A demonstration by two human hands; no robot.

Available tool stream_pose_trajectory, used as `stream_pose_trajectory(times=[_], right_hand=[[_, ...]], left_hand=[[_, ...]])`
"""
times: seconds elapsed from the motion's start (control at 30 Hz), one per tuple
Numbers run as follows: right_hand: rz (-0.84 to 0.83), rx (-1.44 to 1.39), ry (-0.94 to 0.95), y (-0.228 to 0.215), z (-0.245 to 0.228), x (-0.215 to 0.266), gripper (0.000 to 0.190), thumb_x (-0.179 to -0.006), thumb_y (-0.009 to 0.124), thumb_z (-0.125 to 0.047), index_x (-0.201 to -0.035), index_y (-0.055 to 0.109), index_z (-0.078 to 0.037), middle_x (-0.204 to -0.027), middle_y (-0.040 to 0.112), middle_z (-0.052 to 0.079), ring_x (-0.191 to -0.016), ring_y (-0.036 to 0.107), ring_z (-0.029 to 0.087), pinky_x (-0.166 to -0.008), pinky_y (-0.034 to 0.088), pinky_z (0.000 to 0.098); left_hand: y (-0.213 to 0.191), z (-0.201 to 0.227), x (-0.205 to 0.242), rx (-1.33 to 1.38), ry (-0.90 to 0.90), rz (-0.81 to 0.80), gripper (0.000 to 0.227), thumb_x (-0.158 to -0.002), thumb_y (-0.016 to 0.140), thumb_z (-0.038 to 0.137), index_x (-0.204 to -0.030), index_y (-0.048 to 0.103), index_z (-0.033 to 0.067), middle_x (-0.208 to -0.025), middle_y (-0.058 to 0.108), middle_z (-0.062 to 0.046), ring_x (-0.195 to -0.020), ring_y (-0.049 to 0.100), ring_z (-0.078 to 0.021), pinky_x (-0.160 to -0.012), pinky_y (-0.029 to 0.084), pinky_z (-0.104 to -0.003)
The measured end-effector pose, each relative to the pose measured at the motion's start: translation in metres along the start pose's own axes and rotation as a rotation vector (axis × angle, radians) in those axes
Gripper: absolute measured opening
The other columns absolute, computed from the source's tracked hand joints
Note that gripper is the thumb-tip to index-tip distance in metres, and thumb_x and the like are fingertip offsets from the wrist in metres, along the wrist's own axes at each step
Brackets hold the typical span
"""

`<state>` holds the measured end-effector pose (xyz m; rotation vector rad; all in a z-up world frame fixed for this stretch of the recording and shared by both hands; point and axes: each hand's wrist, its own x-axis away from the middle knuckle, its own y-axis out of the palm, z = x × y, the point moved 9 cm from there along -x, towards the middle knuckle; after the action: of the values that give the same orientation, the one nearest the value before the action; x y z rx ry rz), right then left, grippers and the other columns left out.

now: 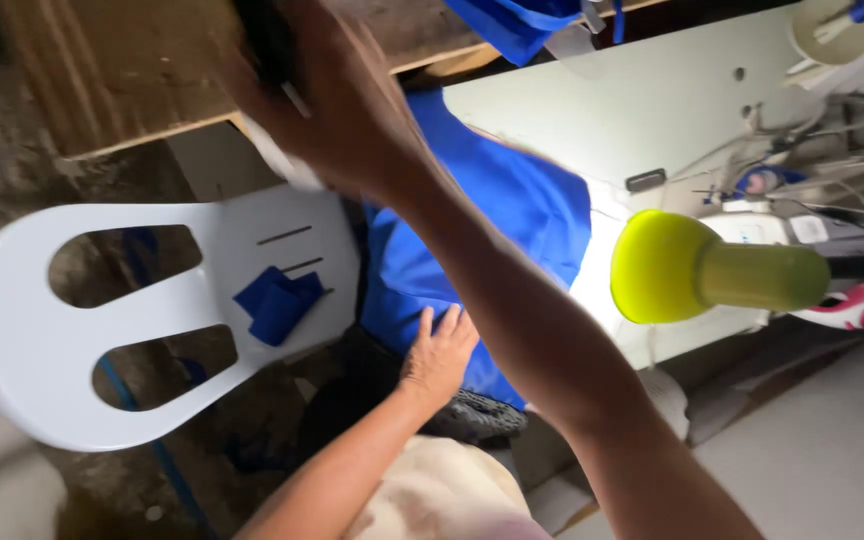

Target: Ironing a blue fabric piece with lace trim on a work table in a sewing factory

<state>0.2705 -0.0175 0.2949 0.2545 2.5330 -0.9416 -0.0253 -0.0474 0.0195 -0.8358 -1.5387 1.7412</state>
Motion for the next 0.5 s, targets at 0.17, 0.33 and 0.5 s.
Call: stream_pose_trajectory(times=[0.17,0.33,0.5], right_hand=[[-0.112,-0.182,0.384,-0.106,0.023,0.220,0.066,-0.069,0.073,-0.021,-0.135,0.064,-0.017,-0.117,0.065,0.009,-0.096,0.071,0.030,-0.082,0.057,0.0374],[-0.275,-0.152,1.189,-0.100,0.112,0.442,0.063,-0.071,0.069,-0.015,-0.134,0.068,-0.021,-0.119,0.076,0.014,-0.111,0.071,0.029,-0.092,0.053,0.0472],[-0.337,-0.081,1.276,-0.082,0.108,0.424,0.023,-0.072,0.072,-0.026,-0.095,0.074,-0.023,-0.071,0.075,0.007,-0.076,0.075,0.025,-0.070,0.056,0.0376]], left_hand=[[0.013,-0.012,0.006,0.044,-0.006,0.023,0.059,-0.094,0.045,0.021,-0.153,0.045,0.0155,-0.155,0.046,-0.010,-0.142,0.042,-0.0280,-0.113,0.033,-0.063],[0.003,-0.005,0.008,0.071,0.058,0.102,0.055,-0.095,0.049,0.015,-0.149,0.048,0.0111,-0.146,0.053,-0.018,-0.141,0.044,-0.0339,-0.115,0.029,-0.068],[-0.003,-0.005,0.013,0.061,0.098,0.161,0.043,-0.099,0.047,0.015,-0.140,0.054,0.0064,-0.145,0.055,-0.019,-0.142,0.046,-0.0335,-0.116,0.028,-0.068]])
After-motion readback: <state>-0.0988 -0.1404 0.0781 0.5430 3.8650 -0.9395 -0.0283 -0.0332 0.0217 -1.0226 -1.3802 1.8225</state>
